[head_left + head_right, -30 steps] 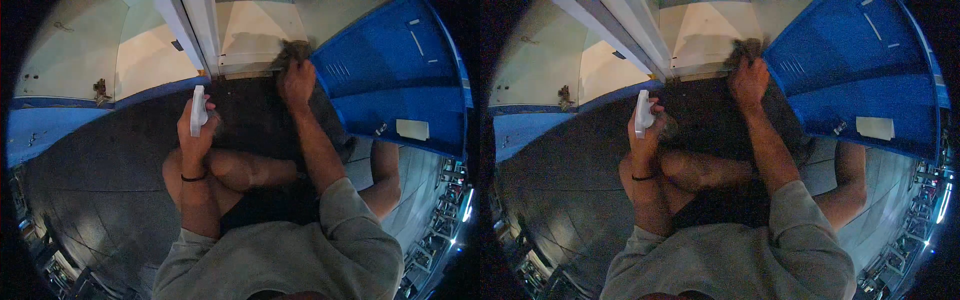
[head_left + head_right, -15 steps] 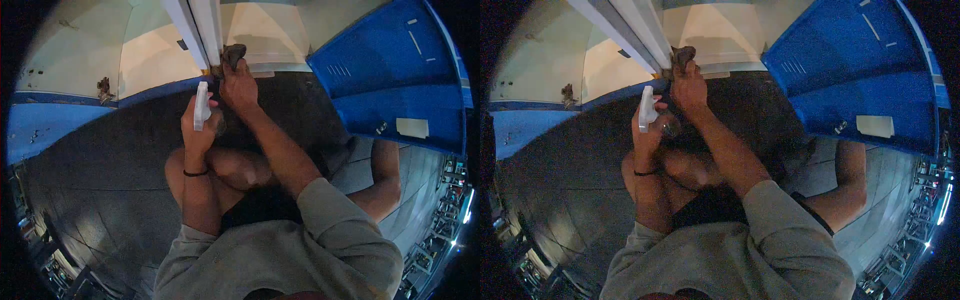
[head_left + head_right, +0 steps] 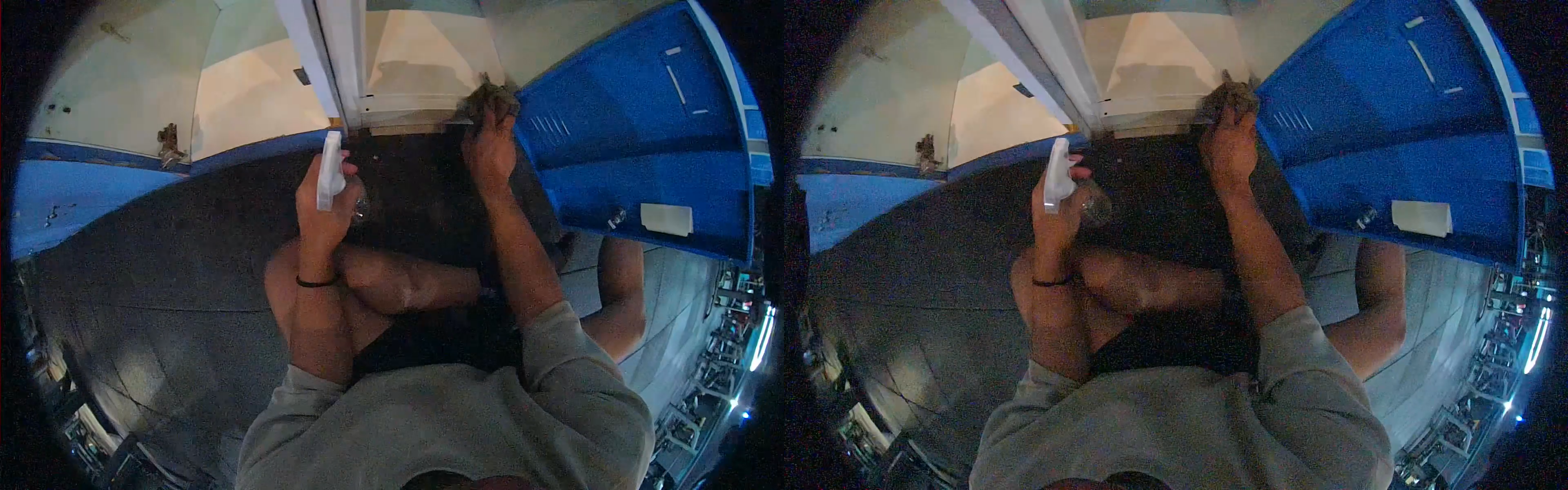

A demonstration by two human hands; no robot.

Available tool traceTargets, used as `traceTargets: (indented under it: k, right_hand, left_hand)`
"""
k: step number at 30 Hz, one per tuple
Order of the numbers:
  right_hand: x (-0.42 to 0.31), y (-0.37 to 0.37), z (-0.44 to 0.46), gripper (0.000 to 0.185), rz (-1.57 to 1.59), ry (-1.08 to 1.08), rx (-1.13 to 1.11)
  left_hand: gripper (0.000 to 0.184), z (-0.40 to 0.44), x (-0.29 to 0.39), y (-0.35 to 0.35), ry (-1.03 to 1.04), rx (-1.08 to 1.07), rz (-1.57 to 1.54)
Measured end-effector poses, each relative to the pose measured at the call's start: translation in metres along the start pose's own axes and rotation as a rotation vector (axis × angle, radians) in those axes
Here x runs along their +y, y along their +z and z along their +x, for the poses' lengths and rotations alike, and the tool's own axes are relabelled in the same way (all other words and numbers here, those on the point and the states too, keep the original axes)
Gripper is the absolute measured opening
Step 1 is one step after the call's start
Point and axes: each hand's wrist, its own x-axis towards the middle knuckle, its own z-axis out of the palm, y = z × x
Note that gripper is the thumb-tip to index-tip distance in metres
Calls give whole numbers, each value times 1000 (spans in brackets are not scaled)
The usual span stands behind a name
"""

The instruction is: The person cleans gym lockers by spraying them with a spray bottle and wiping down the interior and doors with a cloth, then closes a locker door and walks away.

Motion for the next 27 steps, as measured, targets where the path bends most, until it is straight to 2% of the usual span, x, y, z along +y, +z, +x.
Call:
traceTargets:
  k: [2,5,8,10,12,14,15,17,18,21,24,27]
  right_hand:
    - [-8,6,4,48,-3,69,-48]
    - [-31,9,17,40,-45,277,-166]
    - [-69,11,9,41,23,134,-257]
    - [-111,9,-5,43,189,-99,-245]
    - [-147,19,-12,41,369,-167,-314]
    - [-145,18,-12,40,497,-99,-304]
    - [-142,15,-11,40,559,-70,-298]
    - [-127,14,-13,42,634,-115,-365]
    - [-116,13,-16,43,670,-140,-401]
    - [-81,7,-25,47,572,-465,-758]
    - [-69,9,-31,46,945,-4,-645]
    - [-85,30,-20,52,987,-49,-398]
  left_hand:
    - [39,1,2,-2,48,23,41]
    - [40,-1,-4,-5,-1,39,32]
    - [42,0,-2,-2,34,41,69]
    - [42,2,-3,0,26,16,27]
    - [42,4,-4,-1,21,3,33]
    - [42,5,-4,-3,19,10,81]
    - [41,4,-3,-3,-44,11,16]
    - [41,0,-2,-3,-175,24,-125]
    - [40,-1,-1,-3,-130,25,-81]
    - [40,4,-1,-5,-35,15,15]
    - [40,8,0,-3,-75,20,22]
    - [40,0,8,-1,-163,28,-2]
